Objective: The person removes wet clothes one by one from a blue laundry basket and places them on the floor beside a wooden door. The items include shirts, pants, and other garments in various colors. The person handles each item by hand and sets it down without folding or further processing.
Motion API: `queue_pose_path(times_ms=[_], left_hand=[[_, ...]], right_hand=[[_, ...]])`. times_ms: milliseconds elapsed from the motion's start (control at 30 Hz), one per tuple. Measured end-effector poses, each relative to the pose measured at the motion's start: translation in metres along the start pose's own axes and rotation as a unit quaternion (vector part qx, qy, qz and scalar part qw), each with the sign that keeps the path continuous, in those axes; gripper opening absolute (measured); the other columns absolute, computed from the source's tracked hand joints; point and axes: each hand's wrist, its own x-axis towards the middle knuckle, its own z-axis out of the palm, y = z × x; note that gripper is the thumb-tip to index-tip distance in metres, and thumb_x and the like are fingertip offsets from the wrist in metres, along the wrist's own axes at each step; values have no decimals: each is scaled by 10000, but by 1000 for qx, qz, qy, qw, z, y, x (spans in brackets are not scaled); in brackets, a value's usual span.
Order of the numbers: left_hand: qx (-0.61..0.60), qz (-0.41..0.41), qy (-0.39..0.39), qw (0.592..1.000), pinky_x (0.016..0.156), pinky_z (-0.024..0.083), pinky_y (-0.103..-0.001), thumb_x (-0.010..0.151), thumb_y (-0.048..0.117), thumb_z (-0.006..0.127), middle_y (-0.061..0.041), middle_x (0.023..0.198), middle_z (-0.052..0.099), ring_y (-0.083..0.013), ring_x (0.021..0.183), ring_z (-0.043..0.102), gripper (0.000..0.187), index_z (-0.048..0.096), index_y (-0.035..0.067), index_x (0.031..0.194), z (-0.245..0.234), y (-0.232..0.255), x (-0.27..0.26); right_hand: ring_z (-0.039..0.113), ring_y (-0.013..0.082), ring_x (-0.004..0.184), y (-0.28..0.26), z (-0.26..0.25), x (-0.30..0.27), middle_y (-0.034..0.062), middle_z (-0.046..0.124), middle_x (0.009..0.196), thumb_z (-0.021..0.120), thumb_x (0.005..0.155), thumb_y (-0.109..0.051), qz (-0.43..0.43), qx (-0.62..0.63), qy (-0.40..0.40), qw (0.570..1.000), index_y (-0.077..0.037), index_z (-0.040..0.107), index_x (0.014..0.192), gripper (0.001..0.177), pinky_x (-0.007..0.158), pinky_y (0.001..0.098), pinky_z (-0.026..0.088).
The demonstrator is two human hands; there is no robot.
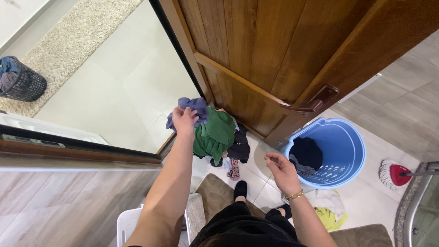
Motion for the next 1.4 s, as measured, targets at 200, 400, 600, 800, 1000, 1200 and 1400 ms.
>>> queue_pose_path(times_ms=[200, 400, 600, 800, 1000, 1200, 1400], left_hand=[[200, 43, -61, 977, 995, 534, -505, 887, 199, 751, -264, 1203, 691, -378, 1202, 657, 483, 640, -37, 1294, -21, -76, 5], [292, -60, -197, 934, 356, 510, -300, 889, 247, 675, -105, 636, 708, -214, 407, 624, 216, 788, 135, 1036, -24, -122, -53], [335, -66, -265, 902, 653, 613, -345, 823, 274, 777, -79, 923, 791, -213, 766, 775, 298, 797, 161, 1099, -27, -186, -81], [296, -104, -314, 896, 618, 603, -280, 857, 198, 700, -144, 1014, 768, -192, 788, 753, 412, 706, -11, 1212, -1, -165, -120], [325, -99, -335, 879, 659, 641, -338, 870, 191, 704, -214, 1079, 763, -254, 843, 768, 409, 710, -43, 1205, 49, -103, -180], [349, -129, -384, 845, 787, 640, -381, 935, 226, 699, -200, 1226, 726, -284, 988, 762, 415, 686, 7, 1288, 96, -141, -217], [356, -156, -377, 841, 779, 619, -345, 920, 224, 710, -202, 1252, 706, -249, 961, 745, 452, 662, -18, 1298, 147, -163, -277]], right_hand=[[711, 137, 899, -6, 11, 1, 101, 776, 1091, 717, 931, -84, 3, -7, 10, 1000, -72, 731, 1247, 317, 842, 297, 579], [704, 144, 904, -2, 15, 4, 110, 773, 1097, 702, 936, -68, 11, -1, 20, 1000, -76, 732, 1248, 313, 848, 311, 583], [718, 148, 916, 0, 10, 0, 108, 779, 1101, 705, 933, -72, 23, 3, 31, 999, -85, 738, 1240, 309, 845, 312, 587], [684, 121, 903, 34, -14, 0, 63, 767, 1072, 702, 937, -87, 31, 16, 66, 997, -114, 745, 1222, 289, 833, 293, 581], [720, 137, 925, 21, -52, -18, 59, 784, 1077, 705, 931, -108, 62, 13, 105, 992, -142, 763, 1189, 267, 837, 306, 598], [679, 109, 862, 58, -102, -24, 55, 775, 1036, 695, 930, -95, 66, 44, 132, 988, -140, 767, 1189, 272, 757, 273, 591], [708, 114, 839, 88, -164, -36, 55, 784, 1001, 694, 935, -111, 91, 73, 133, 984, -150, 772, 1179, 259, 722, 275, 611]])
